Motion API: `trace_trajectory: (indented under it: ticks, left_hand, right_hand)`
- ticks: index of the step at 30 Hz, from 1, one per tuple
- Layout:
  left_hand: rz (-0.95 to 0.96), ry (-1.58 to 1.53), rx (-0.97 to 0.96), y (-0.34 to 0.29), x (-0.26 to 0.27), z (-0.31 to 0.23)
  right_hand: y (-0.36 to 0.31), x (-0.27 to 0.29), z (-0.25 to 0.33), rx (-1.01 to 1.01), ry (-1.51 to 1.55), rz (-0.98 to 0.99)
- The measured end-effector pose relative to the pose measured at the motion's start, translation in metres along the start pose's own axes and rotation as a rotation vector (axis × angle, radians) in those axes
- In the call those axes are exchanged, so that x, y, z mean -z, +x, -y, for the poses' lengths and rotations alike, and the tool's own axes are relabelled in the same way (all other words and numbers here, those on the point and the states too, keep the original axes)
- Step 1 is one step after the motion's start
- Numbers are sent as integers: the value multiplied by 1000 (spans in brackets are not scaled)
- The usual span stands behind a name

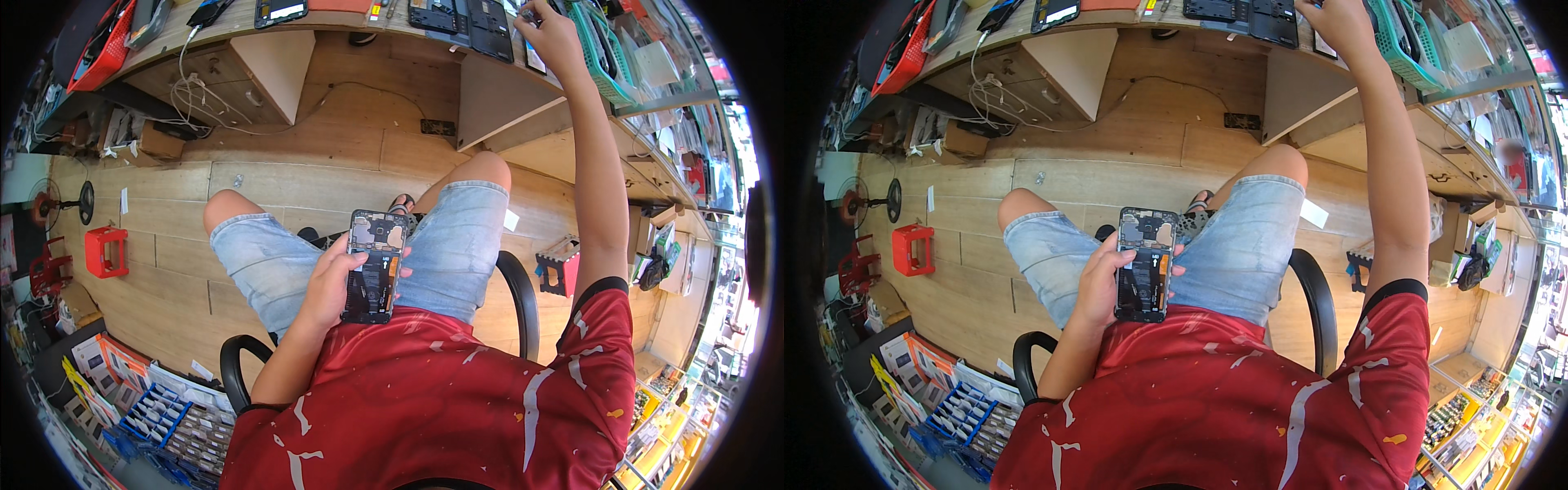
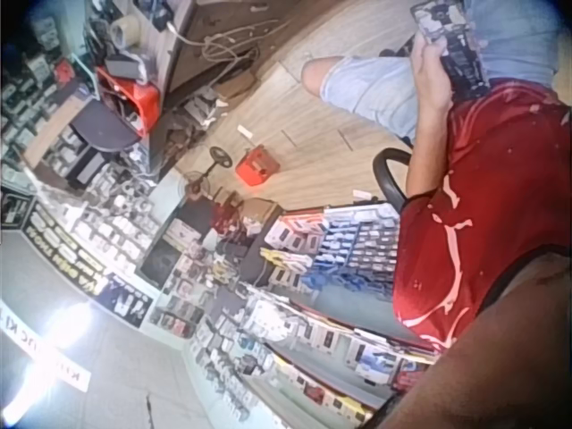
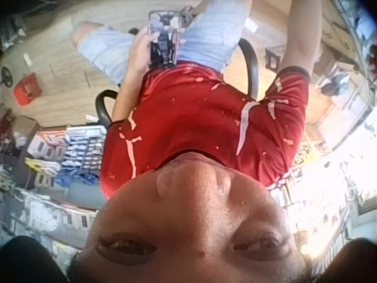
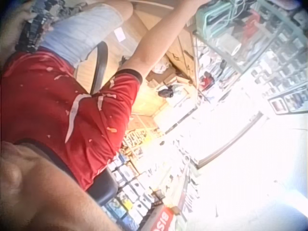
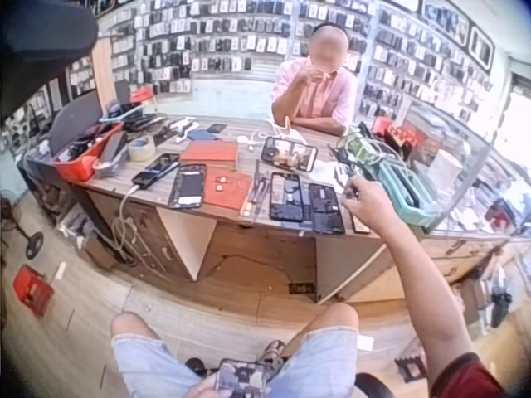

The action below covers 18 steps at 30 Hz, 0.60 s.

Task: The person disassembles a smartphone using a screwdriver, removes the battery, and places it on the workbench. The person then continues to remove screws and internal components from the phone's chassis.

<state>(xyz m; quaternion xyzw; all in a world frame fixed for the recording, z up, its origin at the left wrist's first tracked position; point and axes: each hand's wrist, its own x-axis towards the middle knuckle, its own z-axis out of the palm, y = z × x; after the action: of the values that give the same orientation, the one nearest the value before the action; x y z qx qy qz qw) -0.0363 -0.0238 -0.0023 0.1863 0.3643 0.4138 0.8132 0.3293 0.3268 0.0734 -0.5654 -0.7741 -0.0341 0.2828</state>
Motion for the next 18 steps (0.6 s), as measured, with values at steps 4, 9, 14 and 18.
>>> trace_trajectory:
  ticks: [4, 9, 14, 18]
  left_hand:
    - [4, -53, 14, -1, -2, -3]
    - [10, -32, 0, 1, -1, 0]
    - [9, -16, -11, 0, 0, 0]
    - [17, -10, -5, 1, -2, -1]
  right_hand:
    - [-1, 4, 2, 34, 63, -31]
    - [-7, 8, 2, -45, 175, 25]
    - [-13, 21, 27, -127, 212, 27]
    - [-7, 21, 8, 53, 184, 65]
